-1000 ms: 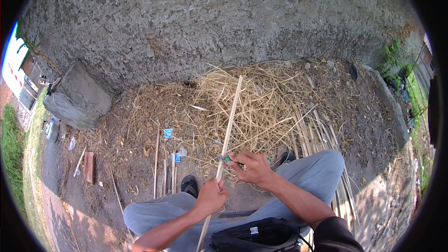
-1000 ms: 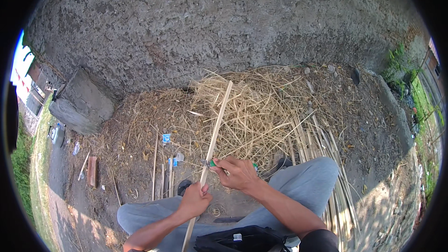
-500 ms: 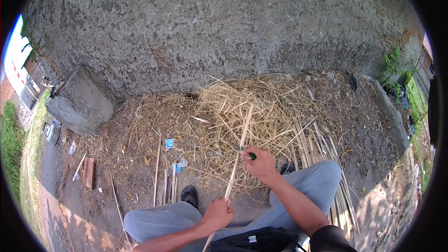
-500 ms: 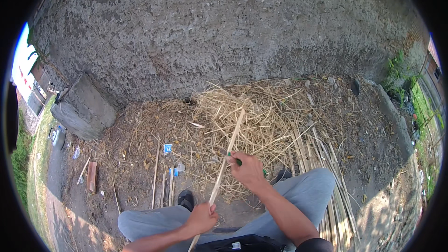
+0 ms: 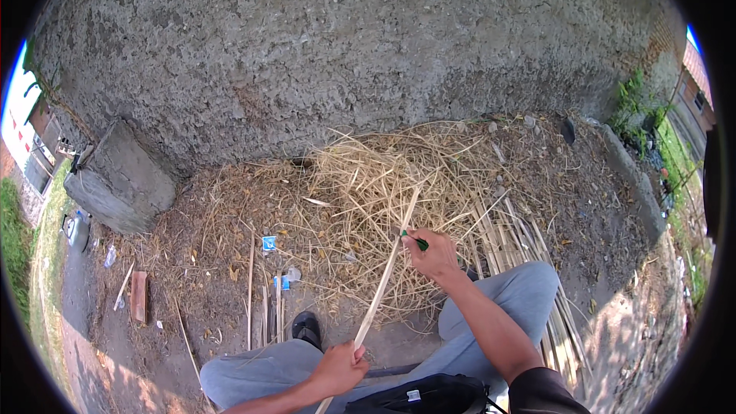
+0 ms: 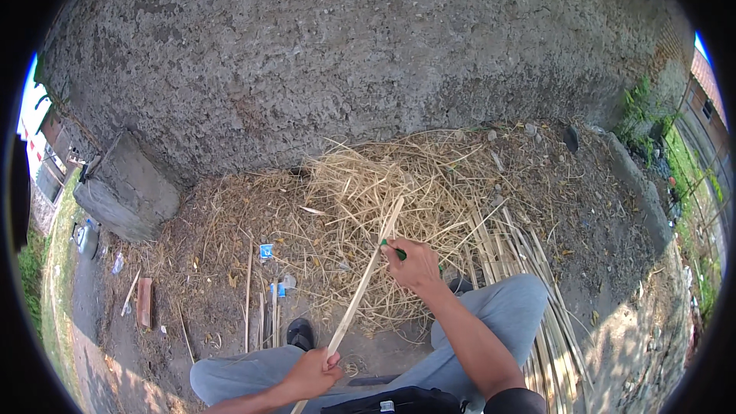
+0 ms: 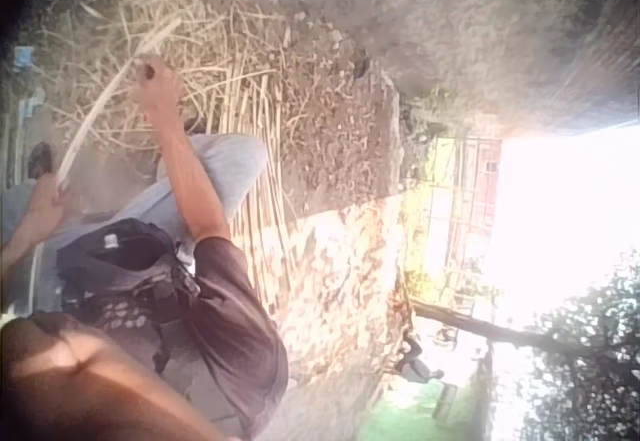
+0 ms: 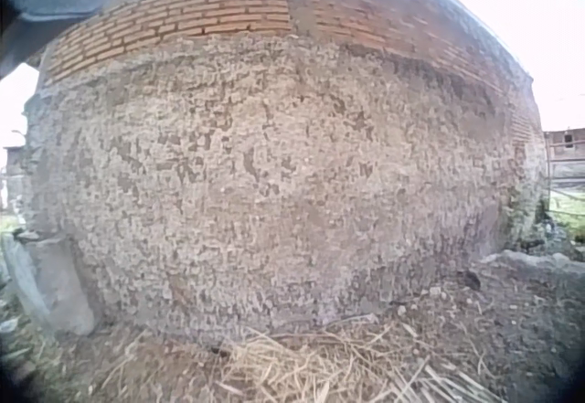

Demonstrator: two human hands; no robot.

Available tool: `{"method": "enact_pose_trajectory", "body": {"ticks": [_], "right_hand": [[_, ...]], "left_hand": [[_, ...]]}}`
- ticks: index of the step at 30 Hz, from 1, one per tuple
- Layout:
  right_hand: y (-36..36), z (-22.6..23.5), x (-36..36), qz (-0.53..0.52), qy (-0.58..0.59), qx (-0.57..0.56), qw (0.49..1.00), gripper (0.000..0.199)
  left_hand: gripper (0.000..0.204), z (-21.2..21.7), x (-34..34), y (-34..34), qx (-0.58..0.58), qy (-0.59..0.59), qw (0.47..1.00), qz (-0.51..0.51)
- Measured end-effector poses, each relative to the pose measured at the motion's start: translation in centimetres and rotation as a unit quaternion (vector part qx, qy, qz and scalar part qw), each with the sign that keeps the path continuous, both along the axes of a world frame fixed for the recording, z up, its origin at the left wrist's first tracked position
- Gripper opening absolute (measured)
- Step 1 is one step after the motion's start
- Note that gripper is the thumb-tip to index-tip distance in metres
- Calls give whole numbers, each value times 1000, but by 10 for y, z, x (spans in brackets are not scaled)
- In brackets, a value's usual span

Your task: The person shaves a bamboo strip using a utility knife, scrapes the bamboo with a machete, and shaves it with the utility knife.

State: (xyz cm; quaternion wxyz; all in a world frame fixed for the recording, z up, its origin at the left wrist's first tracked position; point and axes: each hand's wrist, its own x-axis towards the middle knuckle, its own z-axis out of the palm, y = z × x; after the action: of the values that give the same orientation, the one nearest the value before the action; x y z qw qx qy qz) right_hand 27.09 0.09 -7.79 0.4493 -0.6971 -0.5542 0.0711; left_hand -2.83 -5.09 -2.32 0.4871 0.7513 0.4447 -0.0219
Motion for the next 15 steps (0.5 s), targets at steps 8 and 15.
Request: {"method": "enact_pose_trajectory", "body": {"ticks": [8,15], "right_hand": [[7,-20,18,-40,3,-87,995,23],[6,-47,28,-67,-19,-139,988,26]], "left_hand": [[25,-5,-27,-12,-14,18,1000,-15],[17,20,-46,-25,-80,28,996,32]]}}
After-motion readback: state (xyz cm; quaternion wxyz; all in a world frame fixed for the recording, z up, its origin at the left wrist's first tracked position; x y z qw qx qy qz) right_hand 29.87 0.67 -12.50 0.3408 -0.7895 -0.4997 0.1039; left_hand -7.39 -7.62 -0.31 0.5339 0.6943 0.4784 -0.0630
